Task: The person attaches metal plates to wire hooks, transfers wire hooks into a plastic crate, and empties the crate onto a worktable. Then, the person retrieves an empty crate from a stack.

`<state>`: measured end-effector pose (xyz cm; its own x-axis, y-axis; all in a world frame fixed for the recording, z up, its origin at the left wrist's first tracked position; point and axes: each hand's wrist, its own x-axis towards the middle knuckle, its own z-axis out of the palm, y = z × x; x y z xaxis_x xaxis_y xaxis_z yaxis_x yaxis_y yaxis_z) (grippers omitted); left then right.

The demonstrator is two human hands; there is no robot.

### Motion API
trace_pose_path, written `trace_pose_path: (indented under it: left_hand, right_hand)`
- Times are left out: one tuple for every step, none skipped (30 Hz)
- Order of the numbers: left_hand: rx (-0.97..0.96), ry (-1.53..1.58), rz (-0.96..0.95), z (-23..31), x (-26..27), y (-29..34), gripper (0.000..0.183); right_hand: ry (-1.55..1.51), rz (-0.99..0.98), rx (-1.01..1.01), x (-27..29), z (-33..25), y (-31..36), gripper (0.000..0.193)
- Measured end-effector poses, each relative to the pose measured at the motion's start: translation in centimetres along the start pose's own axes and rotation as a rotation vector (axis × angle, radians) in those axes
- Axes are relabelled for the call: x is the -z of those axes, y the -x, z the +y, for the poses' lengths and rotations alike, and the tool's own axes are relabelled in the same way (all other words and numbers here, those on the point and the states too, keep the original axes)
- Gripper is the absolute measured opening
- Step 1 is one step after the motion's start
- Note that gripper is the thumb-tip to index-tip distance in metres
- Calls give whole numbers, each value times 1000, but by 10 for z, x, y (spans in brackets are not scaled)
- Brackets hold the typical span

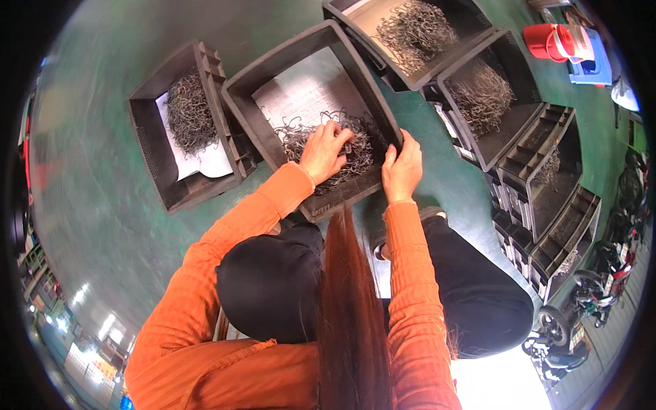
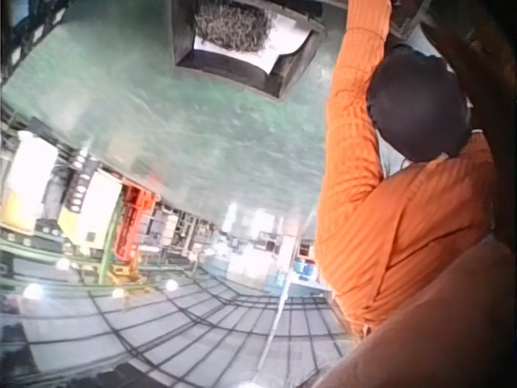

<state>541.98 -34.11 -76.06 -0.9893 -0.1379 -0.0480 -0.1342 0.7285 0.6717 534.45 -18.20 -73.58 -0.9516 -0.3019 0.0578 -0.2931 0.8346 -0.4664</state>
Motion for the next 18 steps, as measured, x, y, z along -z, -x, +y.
trace_pose_path:
  left_hand:
    - [-12,24,17,2,5,4,44]
    - [-5,73,51,-1,7,7,42]
    - [4,120,89,-3,8,10,40]
    - [36,199,123,1,10,9,39]
    - [77,267,162,3,14,10,38]
    - [133,359,163,11,20,7,37]
    - [195,447,165,16,28,7,36]
    - [227,497,176,17,38,8,36]
    - [255,549,187,17,47,10,35]
    - [263,603,224,18,55,12,35]
    - [243,628,251,17,62,13,36]
    - [274,664,252,17,69,14,36]
    - [304,704,251,19,75,14,36]
    - [312,698,268,20,79,15,36]
    - [297,723,300,21,82,15,36]
    - [280,750,331,21,84,15,36]
    - [286,748,345,21,86,14,36]
    - [316,747,369,20,88,14,37]
  right_hand:
    - [1,2,-2,-1,-2,0,35]
    - [-15,5,-3,-4,-5,-1,35]
    - [-17,1,3,-4,-5,0,35]
    - [6,-16,-13,-2,-1,-1,36]
    - [-10,-7,17,-7,5,0,36]
    - [28,-7,-4,-3,13,-1,36]
    - [44,-8,-19,-3,15,0,36]
    - [71,0,6,-3,14,1,35]
    - [95,-4,-9,-4,11,1,35]
    - [97,-17,-8,-3,8,2,35]
    - [102,-28,-8,-3,6,2,35]
    - [89,-35,10,-4,5,1,35]
    - [94,-47,2,-4,5,1,38]
    - [100,-58,-7,-3,5,1,40]
    - [93,-65,8,-3,4,1,40]
    - [132,-84,12,1,-3,0,46]
    - [172,-102,16,3,-12,-1,51]
    - [256,-123,18,6,-22,0,66]
